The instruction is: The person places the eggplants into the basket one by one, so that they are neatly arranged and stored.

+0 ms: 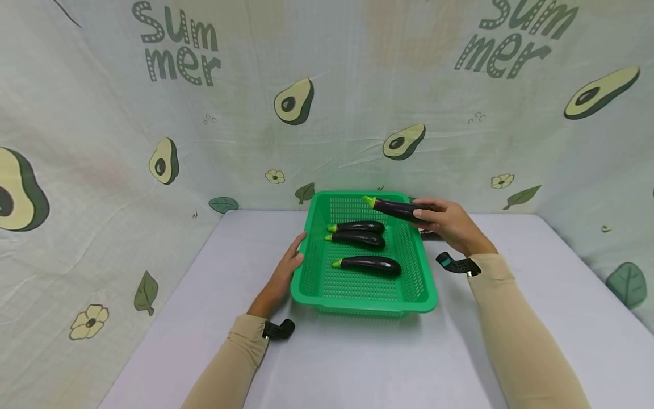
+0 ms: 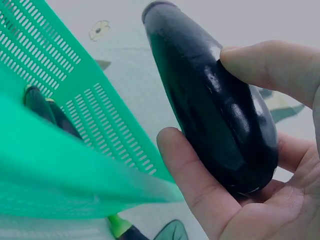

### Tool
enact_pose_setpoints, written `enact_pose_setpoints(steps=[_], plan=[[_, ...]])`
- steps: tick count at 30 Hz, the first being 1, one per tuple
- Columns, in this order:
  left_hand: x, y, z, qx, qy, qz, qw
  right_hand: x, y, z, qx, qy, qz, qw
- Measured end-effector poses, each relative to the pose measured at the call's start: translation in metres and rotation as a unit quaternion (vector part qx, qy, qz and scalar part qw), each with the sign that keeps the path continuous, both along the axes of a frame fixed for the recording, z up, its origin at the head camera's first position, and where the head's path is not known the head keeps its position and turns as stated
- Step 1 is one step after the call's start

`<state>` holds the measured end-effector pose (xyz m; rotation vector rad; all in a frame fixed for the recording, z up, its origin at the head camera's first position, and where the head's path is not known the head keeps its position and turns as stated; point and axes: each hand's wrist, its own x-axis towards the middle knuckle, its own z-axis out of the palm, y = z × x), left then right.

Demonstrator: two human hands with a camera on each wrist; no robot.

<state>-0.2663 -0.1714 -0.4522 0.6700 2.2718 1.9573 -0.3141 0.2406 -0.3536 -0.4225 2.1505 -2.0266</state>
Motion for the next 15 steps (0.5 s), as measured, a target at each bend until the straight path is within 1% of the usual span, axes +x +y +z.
enact_pose_setpoints(steps=[2, 7, 9, 12, 15], plan=[[0.0, 0.0, 0.0, -0.005, 0.001, 0.005, 1.0, 0.0, -0.003, 0.004, 0.019, 0.004, 0.006, 1.0], [0.002, 0.002, -0.001, -0.019, 0.017, 0.022, 0.9994, -0.002, -0.008, 0.012, 0.067, 0.013, 0.02, 0.997], [0.003, 0.002, -0.001, -0.017, 0.02, 0.024, 0.9994, -0.003, -0.01, 0.014, 0.071, 0.015, 0.027, 0.997], [0.004, 0.002, -0.002, -0.013, 0.023, 0.023, 0.9994, -0.005, -0.015, 0.016, 0.062, 0.016, 0.037, 0.997], [0.004, 0.002, -0.003, -0.013, 0.025, 0.024, 0.9993, -0.007, -0.018, 0.016, 0.069, 0.02, 0.044, 0.996]])
